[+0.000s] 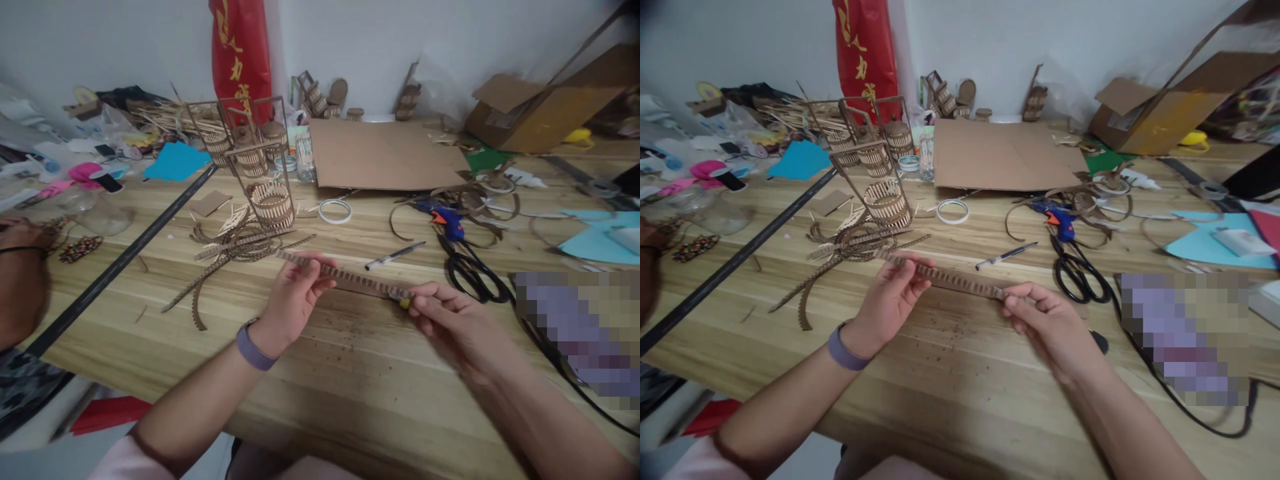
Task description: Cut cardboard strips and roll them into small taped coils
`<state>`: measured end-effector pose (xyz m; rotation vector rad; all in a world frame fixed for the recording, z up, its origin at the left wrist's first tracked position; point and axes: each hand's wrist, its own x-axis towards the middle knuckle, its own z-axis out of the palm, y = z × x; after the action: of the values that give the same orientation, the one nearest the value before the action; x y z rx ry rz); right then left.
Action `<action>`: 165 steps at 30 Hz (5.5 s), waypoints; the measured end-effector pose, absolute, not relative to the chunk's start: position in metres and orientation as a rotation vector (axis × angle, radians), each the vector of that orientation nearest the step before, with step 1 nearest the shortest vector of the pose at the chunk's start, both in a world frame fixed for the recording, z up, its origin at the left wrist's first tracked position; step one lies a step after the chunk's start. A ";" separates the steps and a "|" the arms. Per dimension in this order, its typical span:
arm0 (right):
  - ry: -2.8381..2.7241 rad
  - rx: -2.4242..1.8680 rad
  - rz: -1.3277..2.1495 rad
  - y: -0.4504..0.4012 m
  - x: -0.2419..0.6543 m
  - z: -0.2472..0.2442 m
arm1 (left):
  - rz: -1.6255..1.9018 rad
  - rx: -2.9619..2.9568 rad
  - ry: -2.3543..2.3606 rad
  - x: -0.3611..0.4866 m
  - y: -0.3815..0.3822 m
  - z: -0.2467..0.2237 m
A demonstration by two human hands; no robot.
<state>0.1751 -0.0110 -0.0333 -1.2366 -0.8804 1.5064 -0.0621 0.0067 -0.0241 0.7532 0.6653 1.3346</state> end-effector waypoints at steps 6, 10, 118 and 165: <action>-0.796 -1.045 1.829 -0.016 0.180 -0.033 | 0.779 0.913 0.478 -0.058 -0.003 -0.032; -1.126 -1.095 2.080 -0.025 0.171 -0.035 | 0.533 0.794 0.557 -0.053 -0.008 -0.039; -1.797 -1.153 1.289 -0.035 0.149 -0.034 | 0.293 0.776 0.676 -0.046 -0.015 -0.043; -1.948 -1.153 1.057 -0.031 0.156 -0.030 | 0.363 0.782 0.670 -0.045 -0.017 -0.042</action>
<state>0.1561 -0.0306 -0.0304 -1.1528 -1.9477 1.0567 -0.0447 -0.0165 -0.0419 0.7816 0.6695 0.3627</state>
